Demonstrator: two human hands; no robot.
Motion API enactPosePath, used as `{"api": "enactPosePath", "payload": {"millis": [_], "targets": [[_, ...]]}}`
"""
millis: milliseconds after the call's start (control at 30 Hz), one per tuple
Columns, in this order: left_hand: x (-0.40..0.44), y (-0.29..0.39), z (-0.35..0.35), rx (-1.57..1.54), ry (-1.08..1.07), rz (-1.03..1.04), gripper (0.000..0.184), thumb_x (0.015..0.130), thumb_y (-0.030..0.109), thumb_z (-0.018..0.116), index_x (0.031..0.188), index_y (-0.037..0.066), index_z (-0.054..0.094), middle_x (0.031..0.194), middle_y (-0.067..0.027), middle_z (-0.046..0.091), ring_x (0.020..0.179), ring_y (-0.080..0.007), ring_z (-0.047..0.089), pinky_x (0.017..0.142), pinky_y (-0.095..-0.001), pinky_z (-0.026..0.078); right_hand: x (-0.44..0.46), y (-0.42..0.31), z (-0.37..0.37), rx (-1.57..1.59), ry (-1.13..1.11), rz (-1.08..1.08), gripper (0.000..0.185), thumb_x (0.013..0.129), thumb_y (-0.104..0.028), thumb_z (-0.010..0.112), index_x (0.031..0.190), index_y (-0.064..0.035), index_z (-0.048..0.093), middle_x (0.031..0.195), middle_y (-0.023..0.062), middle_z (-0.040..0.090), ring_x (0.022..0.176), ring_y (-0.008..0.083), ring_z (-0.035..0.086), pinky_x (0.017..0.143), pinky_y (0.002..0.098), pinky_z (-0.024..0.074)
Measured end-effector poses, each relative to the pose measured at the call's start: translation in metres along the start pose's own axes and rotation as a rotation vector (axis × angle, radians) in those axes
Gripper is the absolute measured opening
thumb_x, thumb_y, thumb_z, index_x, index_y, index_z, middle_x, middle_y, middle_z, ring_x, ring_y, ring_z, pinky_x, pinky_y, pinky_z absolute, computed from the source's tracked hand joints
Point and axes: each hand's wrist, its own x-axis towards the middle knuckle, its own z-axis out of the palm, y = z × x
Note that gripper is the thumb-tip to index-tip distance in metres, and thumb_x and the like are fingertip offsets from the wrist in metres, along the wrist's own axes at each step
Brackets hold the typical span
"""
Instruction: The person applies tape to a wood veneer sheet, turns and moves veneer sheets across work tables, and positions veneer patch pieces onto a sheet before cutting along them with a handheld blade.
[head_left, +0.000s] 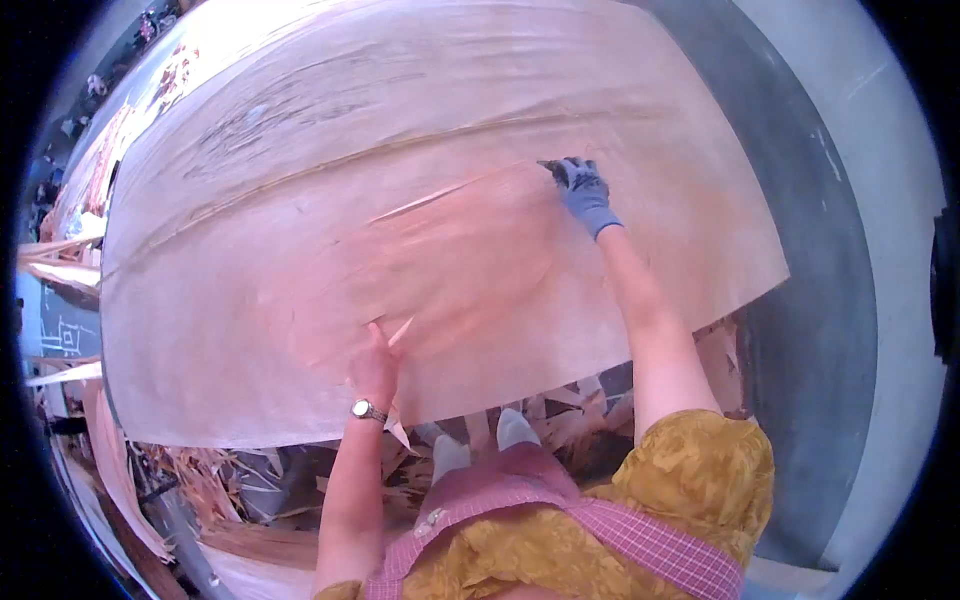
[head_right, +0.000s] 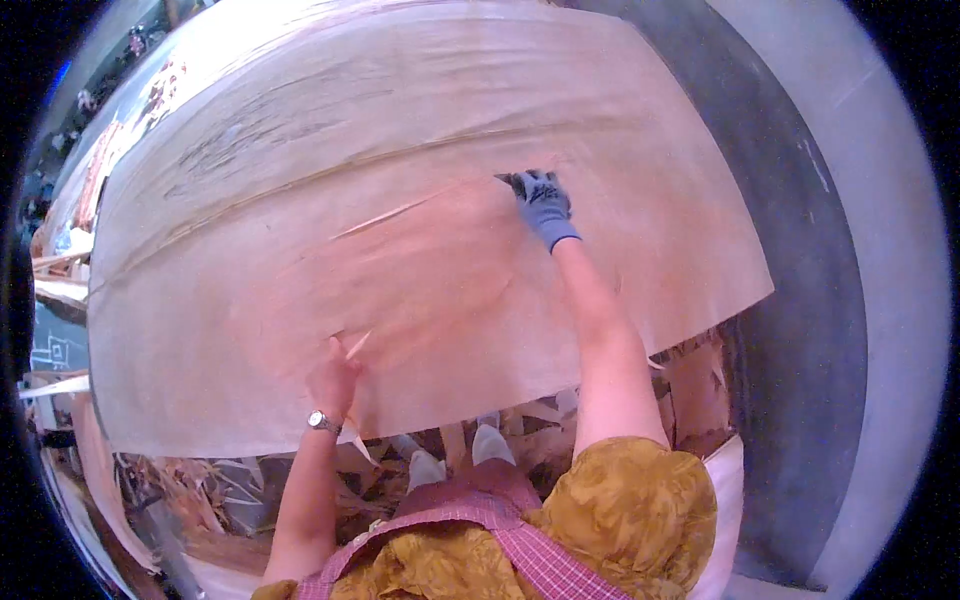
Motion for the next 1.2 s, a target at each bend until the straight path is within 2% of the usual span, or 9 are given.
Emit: {"api": "enactPosePath", "payload": {"millis": [167,433,533,767,867,933,1033,1100,1200], "targets": [[0.003,-0.008,0.014,-0.059,0.02,-0.028,0.064,0.082,0.033,0.068,0.135,0.004,0.046,0.073,-0.0131,0.068,0.068,-0.034,0.066,0.059,-0.0463,0.051,0.055,-0.009,0.022,0.101,0.127,-0.196,0.022,0.09,-0.032,0.059,0.107,-0.0227,0.069,0.114,0.0075,0.063,0.105,0.0313,0.058,0.085,0.0454,0.0512],[0.003,-0.007,0.014,-0.011,0.043,-0.024,0.067,0.083,0.037,0.068,0.136,0.004,0.045,0.075,-0.0149,0.068,0.067,-0.0335,0.067,0.056,-0.0459,0.05,0.063,-0.08,0.035,0.095,-0.309,-0.324,0.021,0.086,-0.036,0.063,0.1,-0.021,0.067,0.108,0.0079,0.06,0.098,0.0303,0.062,0.08,0.0444,0.0519],[0.003,-0.004,0.012,0.002,0.033,-0.025,0.068,0.082,0.037,0.069,0.136,0.004,0.045,0.074,-0.0144,0.068,0.066,-0.0335,0.066,0.056,-0.0459,0.05,0.066,-0.077,0.042,0.141,-0.275,-0.315,0.019,0.086,-0.034,0.063,0.098,-0.0205,0.067,0.107,0.0087,0.06,0.097,0.0312,0.062,0.079,0.0451,0.0517],[0.0,-0.001,0.005,-0.004,0.038,-0.019,0.065,0.082,0.037,0.068,0.133,0.002,0.047,0.068,-0.0146,0.066,0.063,-0.0313,0.066,0.054,-0.0426,0.05,0.091,-0.053,0.058,0.481,0.127,-0.396,0.02,0.085,-0.026,0.065,0.101,-0.0136,0.065,0.097,0.015,0.065,0.091,0.0353,0.063,0.075,0.0424,0.0505],[0.003,0.0,-0.001,-0.064,-0.04,-0.053,0.064,0.085,0.033,0.061,0.138,0.002,0.042,0.072,-0.0153,0.067,0.067,-0.0316,0.068,0.059,-0.0452,0.052,0.092,-0.038,0.011,0.659,0.427,-0.258,0.022,0.084,-0.002,0.059,0.105,-0.0045,0.065,0.095,0.0125,0.07,0.088,0.0284,0.068,0.078,0.0349,0.0534],[0.011,-0.016,0.034,-0.257,-0.053,-0.073,0.064,0.086,0.031,0.058,0.14,0.001,0.04,0.074,-0.0162,0.068,0.069,-0.0323,0.068,0.062,-0.0466,0.053,0.058,-0.009,-0.049,0.142,0.598,-0.335,0.028,0.084,-0.019,0.065,0.112,-0.0144,0.063,0.097,0.0114,0.064,0.093,0.0321,0.061,0.076,0.0437,0.0505],[0.025,-0.037,0.108,-0.479,-0.011,-0.042,0.055,0.085,0.029,0.06,0.128,-0.001,0.046,0.074,-0.0184,0.068,0.07,-0.0327,0.068,0.061,-0.0452,0.053,-0.061,0.025,-0.085,-0.189,0.5,-0.09,0.031,0.083,-0.018,0.064,0.114,-0.0148,0.061,0.096,0.0116,0.063,0.09,0.0327,0.061,0.076,0.0461,0.0502],[0.016,-0.018,0.044,-0.293,0.044,0.056,0.04,0.085,0.029,0.063,0.11,-0.001,0.054,0.073,-0.0202,0.067,0.069,-0.0326,0.067,0.058,-0.0434,0.051,-0.166,0.085,-0.029,-0.209,0.327,0.148,0.031,0.088,-0.024,0.059,0.117,-0.0156,0.06,0.096,0.0133,0.063,0.088,0.0328,0.062,0.075,0.0461,0.0505],[0.001,-0.002,0.001,-0.096,-0.068,0.065,0.063,0.084,0.027,0.06,0.134,-0.008,0.043,0.078,-0.018,0.069,0.073,-0.0308,0.07,0.063,-0.0439,0.055,-0.301,0.093,-0.032,-0.133,0.02,0.347,0.037,0.095,-0.035,0.048,0.123,-0.0128,0.06,0.096,0.0165,0.065,0.084,0.0314,0.064,0.076,0.0405,0.0521]]}}
